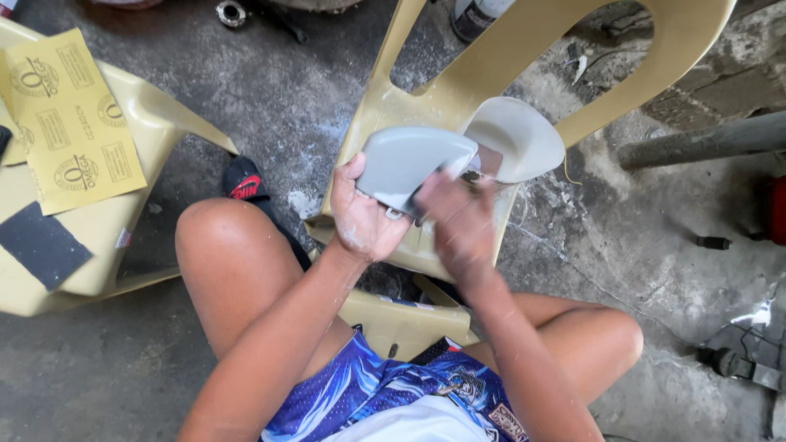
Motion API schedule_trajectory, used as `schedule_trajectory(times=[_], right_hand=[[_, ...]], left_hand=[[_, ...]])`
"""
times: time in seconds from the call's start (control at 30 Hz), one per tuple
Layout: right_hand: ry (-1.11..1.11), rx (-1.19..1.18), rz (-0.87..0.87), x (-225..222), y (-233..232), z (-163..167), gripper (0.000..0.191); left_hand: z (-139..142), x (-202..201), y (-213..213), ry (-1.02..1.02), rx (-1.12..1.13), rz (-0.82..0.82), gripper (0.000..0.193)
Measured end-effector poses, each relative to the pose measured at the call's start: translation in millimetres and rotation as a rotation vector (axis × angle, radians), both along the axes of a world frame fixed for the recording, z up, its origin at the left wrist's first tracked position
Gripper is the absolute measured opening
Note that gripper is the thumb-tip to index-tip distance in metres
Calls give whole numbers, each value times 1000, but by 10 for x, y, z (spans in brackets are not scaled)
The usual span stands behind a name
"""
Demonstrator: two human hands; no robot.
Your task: The person sits cross-legged on a plastic chair and sands a white plastic part using a sanding block. They repeatedly dip the sanding block into a bucket of water and continue sanding the surface of the part.
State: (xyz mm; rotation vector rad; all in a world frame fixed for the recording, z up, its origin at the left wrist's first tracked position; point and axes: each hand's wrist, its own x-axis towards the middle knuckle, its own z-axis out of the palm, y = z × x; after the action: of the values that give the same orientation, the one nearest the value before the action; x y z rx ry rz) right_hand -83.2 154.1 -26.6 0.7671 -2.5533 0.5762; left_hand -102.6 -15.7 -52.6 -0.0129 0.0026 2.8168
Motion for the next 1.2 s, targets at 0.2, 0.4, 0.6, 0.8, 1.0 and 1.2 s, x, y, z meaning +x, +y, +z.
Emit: schedule_trajectory(times=[0.2, 0.4, 0.6, 0.8, 1.0, 1.2], right_hand=[[6, -19, -82, 4, -49, 110, 49], [44, -53, -193, 24, -124, 106, 52], [-72, -59, 21, 73, -177, 117, 53], [-32, -71, -85, 51, -146, 86, 56], [10, -38, -65, -7, -96, 39, 56], [-109, 9, 99, 159, -40, 29, 53]], left_hand=[[-2, -5, 11, 9, -35, 9, 68], [5, 2, 26, -53, -33, 0, 67], [-12, -1, -3, -2, -35, 52, 67], [0, 4, -14, -62, -51, 32, 66], [15, 2, 14, -29, -1, -22, 67], [-19, -28, -57, -10, -30, 60, 65]])
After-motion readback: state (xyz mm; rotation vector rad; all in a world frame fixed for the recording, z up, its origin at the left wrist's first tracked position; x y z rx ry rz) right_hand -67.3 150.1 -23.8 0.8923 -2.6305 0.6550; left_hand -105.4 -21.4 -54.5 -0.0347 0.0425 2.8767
